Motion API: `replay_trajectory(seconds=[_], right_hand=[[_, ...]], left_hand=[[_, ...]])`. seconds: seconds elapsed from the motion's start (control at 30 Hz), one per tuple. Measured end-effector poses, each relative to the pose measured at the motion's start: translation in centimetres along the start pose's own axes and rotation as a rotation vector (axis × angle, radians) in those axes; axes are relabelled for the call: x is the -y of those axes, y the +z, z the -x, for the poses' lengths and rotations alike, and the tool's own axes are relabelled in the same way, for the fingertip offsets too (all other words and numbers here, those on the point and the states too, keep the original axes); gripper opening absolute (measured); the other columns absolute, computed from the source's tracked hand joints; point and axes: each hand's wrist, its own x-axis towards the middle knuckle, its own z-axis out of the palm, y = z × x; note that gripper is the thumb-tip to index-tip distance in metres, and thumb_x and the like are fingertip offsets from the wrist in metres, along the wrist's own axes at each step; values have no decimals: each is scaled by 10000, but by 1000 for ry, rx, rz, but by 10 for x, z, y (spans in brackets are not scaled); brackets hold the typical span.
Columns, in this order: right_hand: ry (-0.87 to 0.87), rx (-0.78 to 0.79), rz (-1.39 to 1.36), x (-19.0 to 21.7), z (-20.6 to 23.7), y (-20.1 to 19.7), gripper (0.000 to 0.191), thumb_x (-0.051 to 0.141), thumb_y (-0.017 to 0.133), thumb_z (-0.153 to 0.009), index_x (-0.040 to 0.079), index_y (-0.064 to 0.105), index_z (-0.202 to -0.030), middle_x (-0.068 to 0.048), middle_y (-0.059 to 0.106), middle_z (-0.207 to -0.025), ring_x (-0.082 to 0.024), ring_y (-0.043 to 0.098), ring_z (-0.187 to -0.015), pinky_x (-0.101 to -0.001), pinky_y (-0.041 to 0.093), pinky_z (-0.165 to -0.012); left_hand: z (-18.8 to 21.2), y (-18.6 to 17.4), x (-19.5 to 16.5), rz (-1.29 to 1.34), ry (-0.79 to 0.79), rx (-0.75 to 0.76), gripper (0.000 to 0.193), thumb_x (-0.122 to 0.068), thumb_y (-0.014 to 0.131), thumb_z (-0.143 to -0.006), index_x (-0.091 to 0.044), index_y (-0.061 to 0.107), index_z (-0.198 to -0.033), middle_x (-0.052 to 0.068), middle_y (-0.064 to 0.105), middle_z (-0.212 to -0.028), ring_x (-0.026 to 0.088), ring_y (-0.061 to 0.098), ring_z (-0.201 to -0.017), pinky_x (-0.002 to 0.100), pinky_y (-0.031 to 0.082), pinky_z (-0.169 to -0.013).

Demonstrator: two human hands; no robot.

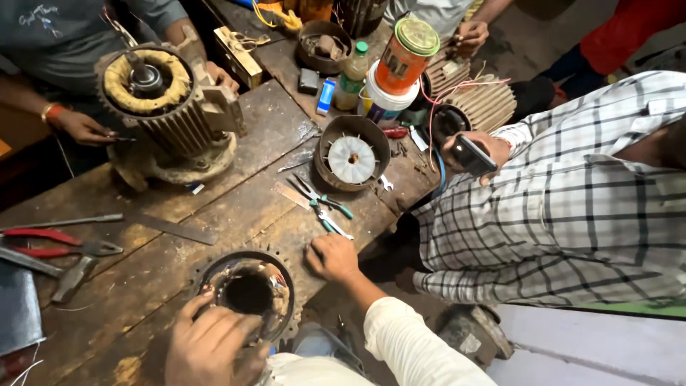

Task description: The person disassembles an electric motor on a workbench, using a wrench to loosen bolts and a hammer to separate the housing. The person removes the rotor and inspects the internal windings, then reassembles the motor components.

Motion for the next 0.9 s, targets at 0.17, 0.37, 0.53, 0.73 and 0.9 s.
replay_trajectory(seconds=[0.17, 0.37, 0.53, 0.73, 0.9], right_hand=[[-20, 9, -15, -9, 5, 4, 175, 268, 711, -856, 113, 646, -810, -94, 664, -786, -322, 638, -746, -452, 513, -663], [-68, -41, -46, -19, 6, -1, 159, 259, 703, -863, 109, 655, -838, -86, 657, -776, -313, 638, -742, -450, 516, -664], [-36, 12, -46, -23, 8, -2, 200, 273, 717, -874, 111, 638, -789, -89, 646, -758, -315, 623, -724, -457, 503, -654], [-77, -45, -90, -28, 13, -4, 177, 260, 708, -880, 118, 642, -798, -90, 635, -742, -307, 615, -706, -448, 498, -660], [-77, -45, -104, -27, 16, -12, 190, 263, 706, -896, 110, 636, -806, -88, 640, -756, -303, 624, -737, -441, 502, -684]], left_hand=[[23, 16, 12, -5, -4, -10, 270, -378, 724, -771, -125, 762, -858, 15, 719, -770, 180, 698, -804, 488, 414, -1048], [29, 42, 42, -71, 150, -67, 203, -369, 744, -711, -206, 758, -830, -36, 702, -716, 140, 688, -720, 468, 410, -1016], [44, 49, 42, -58, 27, -120, 172, -308, 721, -679, -196, 764, -803, -26, 665, -661, 148, 677, -718, 430, 417, -1039], [42, 50, 40, -48, 21, -163, 123, -267, 695, -696, -207, 758, -782, -43, 652, -629, 132, 673, -700, 391, 430, -1042], [30, 39, 22, -42, 7, -120, 113, -217, 668, -794, -149, 757, -811, -10, 673, -671, 161, 690, -730, 411, 423, -1074]])
